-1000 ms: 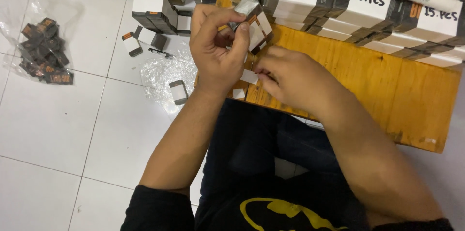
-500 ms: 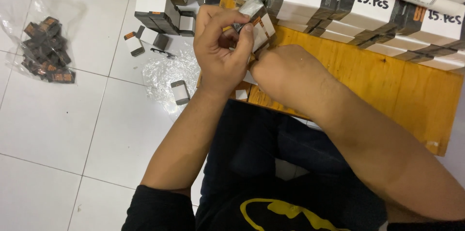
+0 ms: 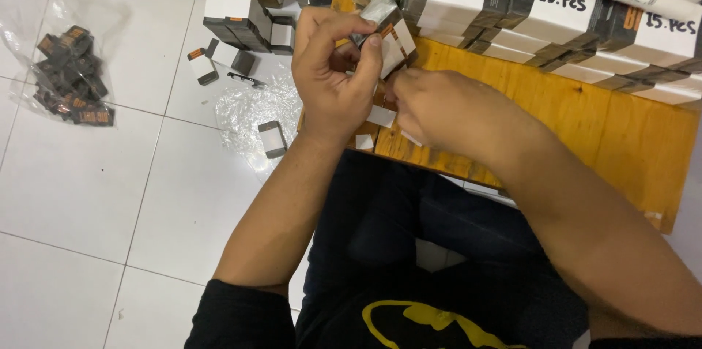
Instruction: The person wraps small rectangular items in clear plastic and secures them with white adhesive tape. They then place the wrapped items into small white boxes, seal the boxes with tape, and stack them on a wooden table.
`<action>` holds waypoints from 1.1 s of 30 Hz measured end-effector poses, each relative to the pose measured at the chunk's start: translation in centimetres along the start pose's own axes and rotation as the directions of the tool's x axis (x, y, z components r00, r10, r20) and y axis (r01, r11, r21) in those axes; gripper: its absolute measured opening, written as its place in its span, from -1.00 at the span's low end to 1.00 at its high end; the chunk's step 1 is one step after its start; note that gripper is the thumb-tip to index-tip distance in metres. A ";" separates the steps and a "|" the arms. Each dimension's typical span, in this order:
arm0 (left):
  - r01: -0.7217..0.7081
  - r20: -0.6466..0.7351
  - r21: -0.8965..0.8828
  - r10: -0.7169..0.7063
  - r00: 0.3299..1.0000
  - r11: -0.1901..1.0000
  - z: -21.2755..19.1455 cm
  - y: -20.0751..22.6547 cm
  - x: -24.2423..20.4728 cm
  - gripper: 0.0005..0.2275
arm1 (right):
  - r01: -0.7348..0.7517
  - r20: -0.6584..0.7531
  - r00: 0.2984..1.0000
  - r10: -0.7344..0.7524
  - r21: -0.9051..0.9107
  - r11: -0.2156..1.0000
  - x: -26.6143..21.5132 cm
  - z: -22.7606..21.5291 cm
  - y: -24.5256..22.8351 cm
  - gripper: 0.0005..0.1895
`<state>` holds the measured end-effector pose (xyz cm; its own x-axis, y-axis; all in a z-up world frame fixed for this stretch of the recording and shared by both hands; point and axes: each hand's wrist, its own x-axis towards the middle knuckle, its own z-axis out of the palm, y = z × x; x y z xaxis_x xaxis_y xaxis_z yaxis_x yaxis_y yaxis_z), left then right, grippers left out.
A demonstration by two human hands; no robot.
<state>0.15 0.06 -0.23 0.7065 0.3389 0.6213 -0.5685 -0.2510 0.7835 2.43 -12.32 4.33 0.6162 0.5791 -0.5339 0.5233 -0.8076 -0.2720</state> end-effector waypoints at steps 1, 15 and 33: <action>-0.001 0.000 -0.001 0.001 1.000 1.000 0.0 0.1 0.0 -0.93 | -0.001 -0.001 1.000 0.001 0.000 1.000 0.1 0.7 0.7 -0.77; -0.030 0.010 0.022 0.030 1.000 0.999 0.1 0.3 0.0 -0.94 | 0.126 -0.117 0.986 -0.123 0.018 0.992 0.0 0.7 0.3 -0.82; -0.018 0.015 0.028 0.018 1.000 0.999 0.0 0.5 0.1 -0.96 | 0.301 -0.304 0.887 -0.349 -0.195 0.934 0.9 4.2 2.2 -0.79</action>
<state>-0.06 -0.01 0.17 0.7024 0.3206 0.6355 -0.5694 -0.2827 0.7720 1.71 -14.06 -0.16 0.5426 0.8290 -0.1351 0.7885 -0.5582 -0.2584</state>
